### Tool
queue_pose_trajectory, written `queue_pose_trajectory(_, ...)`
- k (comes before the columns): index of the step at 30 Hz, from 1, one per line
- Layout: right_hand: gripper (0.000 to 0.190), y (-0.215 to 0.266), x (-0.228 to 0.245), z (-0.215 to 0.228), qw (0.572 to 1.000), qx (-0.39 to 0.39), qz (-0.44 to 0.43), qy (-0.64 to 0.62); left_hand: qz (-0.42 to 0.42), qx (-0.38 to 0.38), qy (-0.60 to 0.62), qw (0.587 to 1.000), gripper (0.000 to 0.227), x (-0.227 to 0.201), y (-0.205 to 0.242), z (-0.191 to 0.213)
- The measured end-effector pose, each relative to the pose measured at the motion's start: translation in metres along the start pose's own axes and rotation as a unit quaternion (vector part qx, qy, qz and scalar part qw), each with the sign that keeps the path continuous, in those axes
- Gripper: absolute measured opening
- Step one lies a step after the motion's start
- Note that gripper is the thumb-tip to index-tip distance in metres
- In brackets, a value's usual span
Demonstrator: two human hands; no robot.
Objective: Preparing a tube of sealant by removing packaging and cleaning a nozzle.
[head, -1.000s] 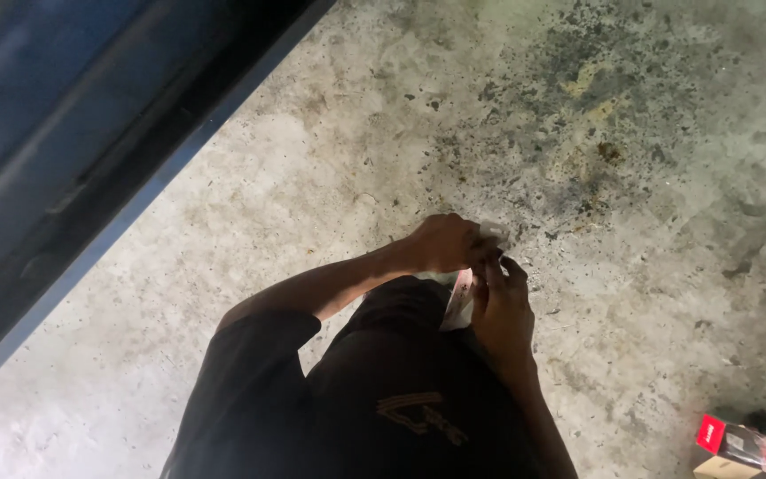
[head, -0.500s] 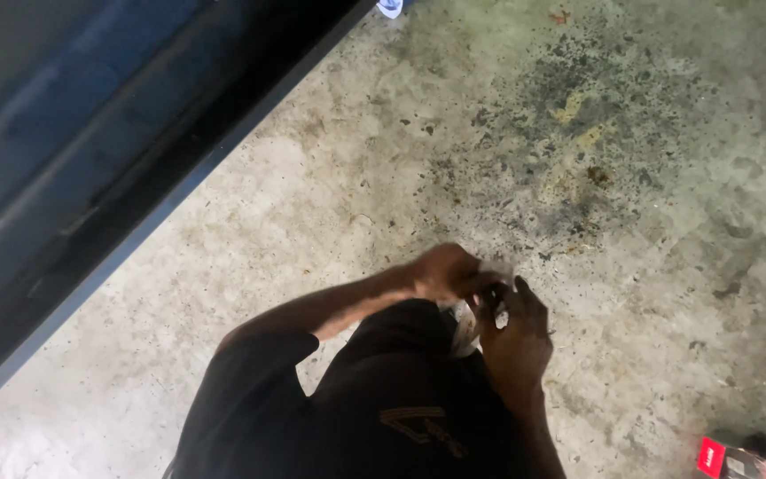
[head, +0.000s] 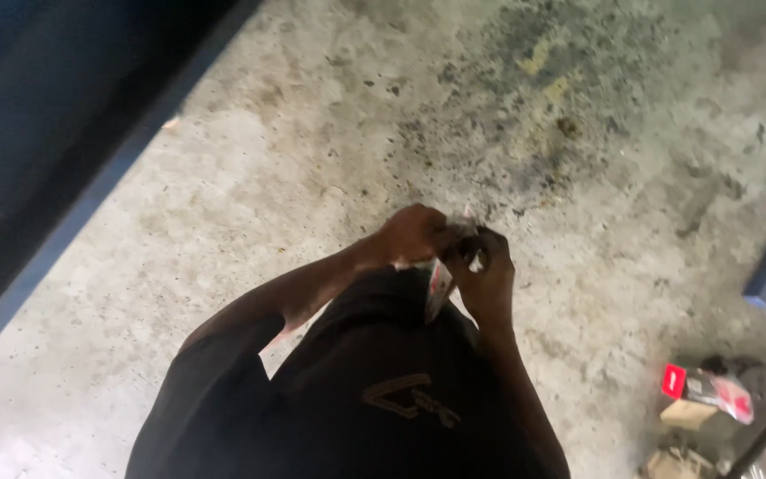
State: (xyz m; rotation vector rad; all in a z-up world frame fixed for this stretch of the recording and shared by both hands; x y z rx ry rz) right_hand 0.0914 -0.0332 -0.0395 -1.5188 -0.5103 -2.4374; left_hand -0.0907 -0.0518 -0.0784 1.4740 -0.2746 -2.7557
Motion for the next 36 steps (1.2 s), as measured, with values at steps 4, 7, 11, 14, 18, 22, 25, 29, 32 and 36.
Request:
queue_pose_trajectory(4,0.035,-0.014,-0.011,0.004,0.995,0.002,0.016,0.103,0.047,0.011,0.006,0.999,0.052,-0.011,-0.001,0.003)
queue_pose_trajectory(7,0.035,-0.015,-0.024,0.019,0.992,0.048,0.026,0.109,0.035,0.024,-0.06,0.997,0.052,-0.034,0.003,0.016)
queue_pose_trajectory(11,0.028,-0.024,-0.044,0.028,0.992,0.106,0.009,0.066,0.049,0.094,-0.03,0.994,0.051,-0.054,0.003,0.039)
queue_pose_trajectory(14,0.023,-0.017,-0.022,0.022,0.989,0.016,0.103,0.107,0.003,0.065,0.001,0.998,0.047,-0.028,-0.003,0.027)
queue_pose_trajectory(18,0.025,0.003,-0.011,0.008,0.959,-0.095,0.193,0.185,-0.063,0.009,-0.04,0.997,0.047,0.012,-0.024,-0.008)
queue_pose_trajectory(22,0.024,0.003,-0.022,0.003,0.94,-0.156,0.257,0.16,-0.002,0.006,0.032,0.999,0.052,0.011,-0.032,-0.007)
queue_pose_trajectory(25,0.025,0.001,-0.026,0.007,0.939,-0.131,0.264,0.175,0.061,0.023,0.143,0.988,0.052,0.004,-0.025,-0.002)
queue_pose_trajectory(29,0.032,-0.004,-0.026,0.005,0.943,-0.095,0.267,0.174,0.123,0.04,0.283,0.95,0.05,0.008,-0.022,-0.007)
queue_pose_trajectory(32,0.03,-0.011,-0.008,0.003,0.963,-0.063,0.227,0.129,0.12,0.019,0.29,0.949,0.052,0.024,-0.027,-0.014)
queue_pose_trajectory(36,0.026,-0.025,-0.006,0.003,0.985,-0.003,0.154,0.075,0.124,0.003,0.328,0.936,0.053,0.039,-0.024,-0.026)
Point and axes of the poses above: each hand's wrist, its own y-axis away from the middle knuckle, its own z-axis out of the back of the hand, x = y × z, the point moved 1 cm from there along -y, towards the middle knuckle, and after that the axes turned 3 degrees about y, right-handed, at the moved point
